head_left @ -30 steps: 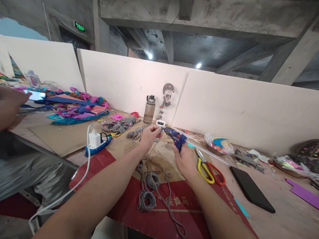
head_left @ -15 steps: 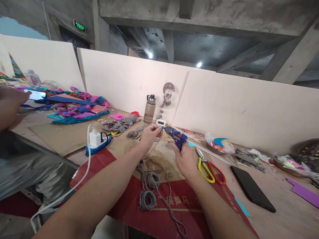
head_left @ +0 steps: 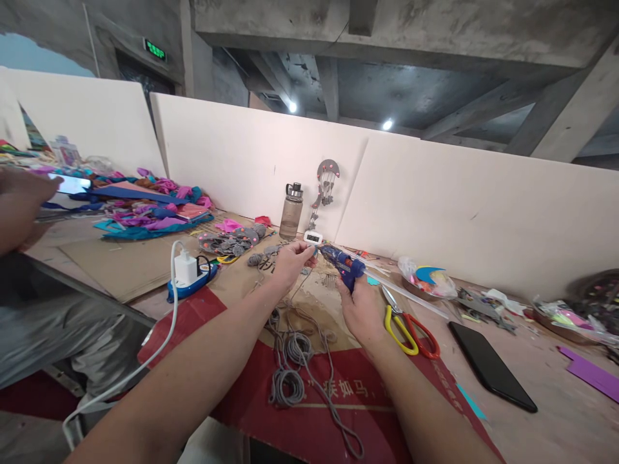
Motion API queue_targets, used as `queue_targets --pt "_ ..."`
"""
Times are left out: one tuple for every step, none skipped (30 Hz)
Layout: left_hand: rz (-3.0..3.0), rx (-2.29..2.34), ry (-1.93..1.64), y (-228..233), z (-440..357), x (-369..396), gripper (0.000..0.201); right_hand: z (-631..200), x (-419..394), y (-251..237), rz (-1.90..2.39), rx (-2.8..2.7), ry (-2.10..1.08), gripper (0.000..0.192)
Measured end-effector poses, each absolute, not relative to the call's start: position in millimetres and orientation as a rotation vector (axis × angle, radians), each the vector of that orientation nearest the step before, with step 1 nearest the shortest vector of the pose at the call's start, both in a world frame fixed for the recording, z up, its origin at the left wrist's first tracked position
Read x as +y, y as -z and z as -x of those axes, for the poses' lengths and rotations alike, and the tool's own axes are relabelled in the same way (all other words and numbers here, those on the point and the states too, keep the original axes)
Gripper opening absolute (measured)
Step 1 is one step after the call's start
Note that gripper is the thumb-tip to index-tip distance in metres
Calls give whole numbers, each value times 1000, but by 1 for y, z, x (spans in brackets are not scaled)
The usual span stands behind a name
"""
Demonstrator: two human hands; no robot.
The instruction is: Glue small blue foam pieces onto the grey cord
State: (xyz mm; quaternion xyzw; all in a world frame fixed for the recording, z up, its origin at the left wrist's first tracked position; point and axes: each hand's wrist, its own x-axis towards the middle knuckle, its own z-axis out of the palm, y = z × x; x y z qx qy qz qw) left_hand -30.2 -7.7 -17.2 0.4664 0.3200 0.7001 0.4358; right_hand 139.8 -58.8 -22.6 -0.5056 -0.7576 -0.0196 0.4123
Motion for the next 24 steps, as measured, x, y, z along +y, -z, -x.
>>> queue_targets --pt "-1164 792 -1737 17 30 -8 25 -140 -58 23 1253 -1899 22 32" --pt "-1165 791 -1735 17 30 -8 26 -140 -58 23 1240 -1896 -9 33" --pt "-1161 793 -1738 17 30 -7 26 -140 -58 23 1232 -1895 -37 33" --pt "-1153 796 -1745 17 30 -7 27 -140 -58 23 1233 -1892 -51 33" --pt "-1143 799 -1754 17 30 -7 27 -140 -58 22 1240 -1889 -61 33" --pt "-1133 800 -1764 16 31 -7 27 -139 -59 21 1249 -1886 -69 33" --pt "-1125 799 -1774 16 31 -7 27 -139 -60 20 1254 -1885 -80 32" --pt "-1119 797 -1781 15 32 -7 27 -139 -61 19 1252 -1881 -94 32" --pt "-1111 797 -1789 15 33 -7 27 -139 -62 18 1245 -1874 -117 31" --pt "-1100 796 -1797 14 34 -7 28 -138 -63 18 1233 -1863 -154 30" --pt "-1087 792 -1805 14 35 -6 28 -138 -63 17 1216 -1842 -210 29" --pt "-1075 790 -1813 14 36 -6 29 -138 -62 17 1192 -1807 -295 27" --pt "-1066 791 -1821 15 37 -5 29 -138 -60 18 1160 -1753 -411 25" --pt "-1062 795 -1831 15 37 -4 30 -139 -57 20 1121 -1685 -546 23" --pt "-1067 797 -1841 16 38 -3 30 -139 -53 22 1079 -1609 -684 22" --pt "-1080 796 -1849 16 38 -3 30 -140 -49 24 1047 -1540 -815 21" --pt "-1097 794 -1857 17 38 -2 29 -141 -44 27 1037 -1489 -926 21" --pt "-1119 789 -1862 16 38 -2 29 -142 -40 31 1054 -1462 -1013 21" --pt "-1144 784 -1861 16 37 -3 29 -143 -36 34 1097 -1456 -1075 20" --pt "-1170 785 -1856 15 36 -4 28 -145 -33 37 1151 -1466 -1119 19" --pt "-1197 797 -1848 14 36 -5 27 -146 -30 41 1203 -1489 -1149 18" --pt "-1226 823 -1846 13 35 -7 26 -147 -28 43 1252 -1522 -1164 17" --pt "-1261 858 -1845 12 34 -9 24 -149 -27 46 1302 -1568 -1159 17" --pt "-1297 897 -1852 10 34 -12 22 -150 -26 48 1353 -1632 -1125 17"
